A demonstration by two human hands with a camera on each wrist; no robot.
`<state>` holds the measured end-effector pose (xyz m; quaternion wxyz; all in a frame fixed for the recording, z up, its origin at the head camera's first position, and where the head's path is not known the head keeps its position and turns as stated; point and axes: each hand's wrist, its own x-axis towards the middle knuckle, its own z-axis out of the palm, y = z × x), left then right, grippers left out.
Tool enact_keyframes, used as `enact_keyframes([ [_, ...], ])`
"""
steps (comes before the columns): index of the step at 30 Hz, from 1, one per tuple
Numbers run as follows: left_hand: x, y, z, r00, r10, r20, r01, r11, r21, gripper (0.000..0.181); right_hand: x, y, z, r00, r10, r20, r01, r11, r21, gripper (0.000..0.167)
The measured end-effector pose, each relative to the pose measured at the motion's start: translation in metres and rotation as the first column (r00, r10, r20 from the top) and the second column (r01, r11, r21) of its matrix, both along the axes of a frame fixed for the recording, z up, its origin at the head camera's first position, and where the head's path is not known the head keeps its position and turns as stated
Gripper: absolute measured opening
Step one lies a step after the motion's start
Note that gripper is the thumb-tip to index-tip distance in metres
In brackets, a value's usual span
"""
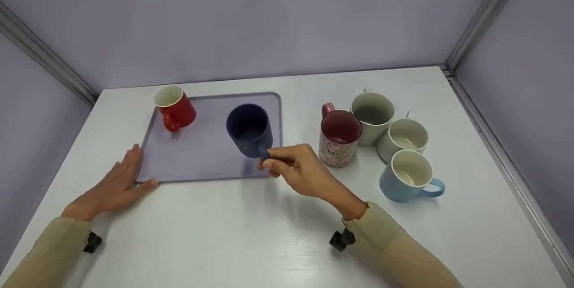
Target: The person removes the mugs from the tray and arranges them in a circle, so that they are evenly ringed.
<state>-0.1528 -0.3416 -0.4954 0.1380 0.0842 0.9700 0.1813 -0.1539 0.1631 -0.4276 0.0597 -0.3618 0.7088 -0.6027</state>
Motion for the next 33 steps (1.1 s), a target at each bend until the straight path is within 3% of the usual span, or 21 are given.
enact_keyframes([
  [22, 0.004, 0.0, 0.002, 1.0, -0.003, 0.001, 0.003, 1.0, 0.006, 0.115, 0.059, 0.052, -0.033, 0.995, -0.046, 0.09, 0.043, 0.998, 0.04, 0.021],
  [33, 0.009, -0.003, 0.004, 1.0, 0.001, 0.013, -0.001, 1.0, 0.003, 0.116, 0.079, 0.076, -0.045, 0.989, -0.087, 0.119, 0.08, 0.995, 0.067, 0.024],
])
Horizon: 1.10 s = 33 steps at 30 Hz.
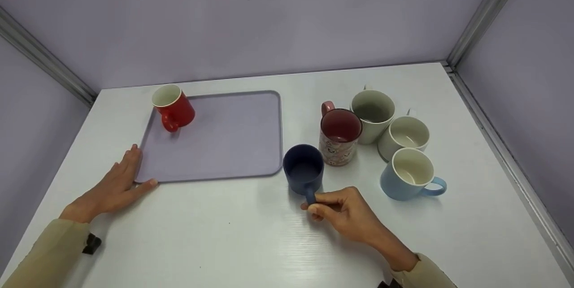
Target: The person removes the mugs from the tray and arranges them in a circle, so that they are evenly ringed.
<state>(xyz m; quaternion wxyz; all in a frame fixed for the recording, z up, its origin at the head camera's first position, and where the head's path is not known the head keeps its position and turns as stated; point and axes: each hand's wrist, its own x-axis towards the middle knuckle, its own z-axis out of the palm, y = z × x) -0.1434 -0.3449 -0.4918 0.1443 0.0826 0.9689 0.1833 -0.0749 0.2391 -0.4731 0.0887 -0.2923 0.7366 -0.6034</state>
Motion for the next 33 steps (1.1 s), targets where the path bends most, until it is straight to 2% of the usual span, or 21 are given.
enact_keyframes([
  [5, 0.003, -0.001, 0.001, 1.0, 0.001, -0.003, -0.001, 1.0, 0.001, 0.115, 0.006, 0.013, -0.003, 1.0, -0.003, 0.011, 0.003, 1.0, 0.017, 0.025],
  [19, 0.001, 0.004, 0.0, 1.0, -0.006, -0.016, 0.006, 1.0, -0.01, 0.114, 0.021, 0.067, -0.011, 0.999, 0.042, 0.023, -0.043, 0.997, 0.059, 0.03],
  [26, 0.004, 0.006, -0.001, 0.999, -0.009, -0.037, 0.009, 1.0, 0.004, 0.113, 0.027, 0.085, -0.012, 0.999, 0.028, 0.022, -0.03, 0.996, 0.089, 0.032],
  [33, 0.004, 0.006, 0.001, 1.0, -0.008, -0.027, 0.008, 1.0, 0.001, 0.114, 0.031, 0.101, -0.01, 0.999, 0.0, 0.043, -0.003, 0.997, 0.076, 0.033],
])
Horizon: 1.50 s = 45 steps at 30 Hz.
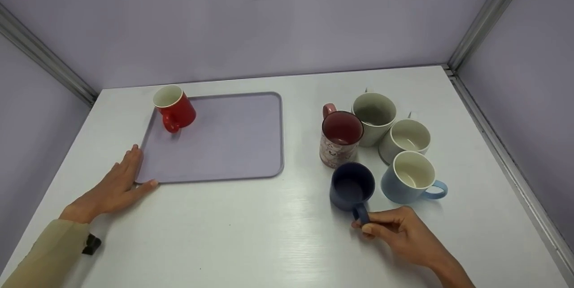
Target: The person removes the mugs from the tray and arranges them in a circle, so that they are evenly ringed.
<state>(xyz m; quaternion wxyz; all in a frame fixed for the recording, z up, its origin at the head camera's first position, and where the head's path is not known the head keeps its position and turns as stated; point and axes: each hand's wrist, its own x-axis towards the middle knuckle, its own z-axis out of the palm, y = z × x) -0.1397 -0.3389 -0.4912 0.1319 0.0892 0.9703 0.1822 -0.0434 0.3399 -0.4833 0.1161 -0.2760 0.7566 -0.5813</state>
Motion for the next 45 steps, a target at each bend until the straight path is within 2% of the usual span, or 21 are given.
enact_keyframes([
  [7, -0.001, 0.0, 0.0, 1.0, -0.003, 0.004, 0.003, 1.0, 0.007, 0.114, 0.003, 0.017, -0.001, 1.0, -0.006, -0.01, 0.006, 0.999, 0.054, 0.032],
  [14, -0.001, -0.001, -0.001, 1.0, 0.004, 0.008, -0.004, 1.0, -0.003, 0.116, 0.007, 0.03, -0.004, 0.999, 0.013, -0.032, -0.014, 1.0, -0.012, 0.038],
  [18, -0.002, -0.002, -0.002, 1.0, 0.003, 0.01, -0.003, 1.0, -0.006, 0.116, 0.01, 0.036, -0.002, 1.0, -0.009, -0.021, 0.01, 1.0, 0.024, 0.036],
  [25, -0.003, -0.002, -0.001, 1.0, 0.004, 0.015, -0.004, 1.0, -0.011, 0.116, 0.013, 0.044, -0.001, 0.999, -0.024, -0.046, 0.027, 0.997, 0.068, 0.036],
  [32, -0.004, -0.002, 0.0, 1.0, 0.002, 0.016, -0.002, 1.0, -0.009, 0.116, 0.017, 0.052, 0.005, 0.996, -0.09, 0.007, 0.087, 0.979, 0.183, 0.031],
  [37, -0.004, -0.002, 0.0, 1.0, 0.005, 0.018, -0.005, 1.0, -0.007, 0.116, 0.019, 0.057, 0.005, 0.995, -0.098, -0.024, 0.101, 0.972, 0.21, 0.033],
  [40, -0.004, -0.002, -0.001, 1.0, 0.004, 0.018, -0.004, 1.0, -0.01, 0.115, 0.018, 0.06, 0.004, 0.995, -0.091, -0.029, 0.095, 0.976, 0.195, 0.034],
  [45, -0.004, -0.002, -0.001, 1.0, 0.003, 0.018, -0.003, 1.0, -0.022, 0.116, 0.017, 0.062, 0.002, 0.999, -0.042, -0.008, 0.042, 0.993, 0.106, 0.036],
])
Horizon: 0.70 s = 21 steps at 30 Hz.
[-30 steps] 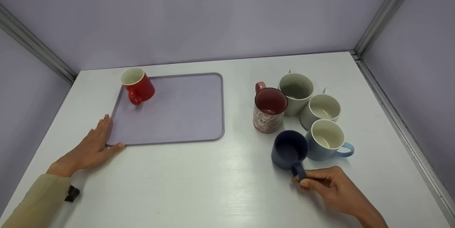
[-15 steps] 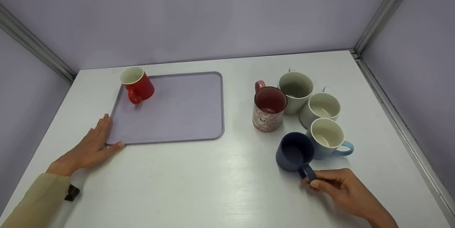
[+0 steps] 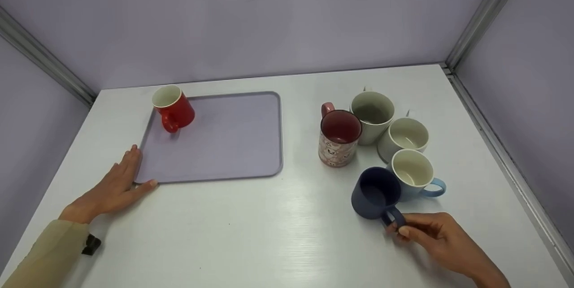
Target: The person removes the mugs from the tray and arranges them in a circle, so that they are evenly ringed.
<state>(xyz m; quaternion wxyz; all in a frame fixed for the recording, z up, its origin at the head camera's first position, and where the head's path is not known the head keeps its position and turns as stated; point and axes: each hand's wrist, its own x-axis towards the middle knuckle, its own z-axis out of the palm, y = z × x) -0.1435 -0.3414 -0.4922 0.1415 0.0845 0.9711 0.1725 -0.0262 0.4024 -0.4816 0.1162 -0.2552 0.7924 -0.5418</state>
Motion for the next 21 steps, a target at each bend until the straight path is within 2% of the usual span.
enact_keyframes([
  [4, 0.0, 0.0, 0.0, 1.0, 0.003, -0.001, -0.003, 1.0, -0.003, 0.116, -0.001, -0.001, 0.004, 1.0, -0.016, 0.016, 0.016, 1.0, 0.022, 0.035],
  [7, 0.0, 0.0, 0.0, 1.0, 0.009, -0.002, -0.009, 1.0, 0.001, 0.116, 0.001, -0.003, 0.012, 0.993, -0.116, -0.027, 0.119, 0.984, 0.131, 0.03],
  [10, 0.0, 0.002, 0.0, 1.0, 0.009, -0.002, -0.009, 1.0, 0.013, 0.116, 0.002, -0.008, 0.026, 0.96, -0.251, -0.126, 0.275, 0.928, 0.249, 0.024],
  [13, 0.001, 0.002, 0.0, 1.0, 0.008, -0.002, -0.008, 1.0, 0.015, 0.116, -0.002, -0.016, 0.043, 0.913, -0.322, -0.249, 0.389, 0.871, 0.3, 0.028],
  [16, 0.002, 0.001, 0.001, 1.0, 0.007, -0.003, -0.007, 1.0, 0.014, 0.116, -0.011, -0.026, 0.059, 0.878, -0.301, -0.372, 0.419, 0.859, 0.294, 0.036],
  [21, 0.003, 0.001, 0.002, 1.0, 0.009, -0.001, -0.009, 1.0, 0.018, 0.116, -0.03, -0.047, 0.085, 0.841, -0.183, -0.51, 0.368, 0.884, 0.29, 0.043],
])
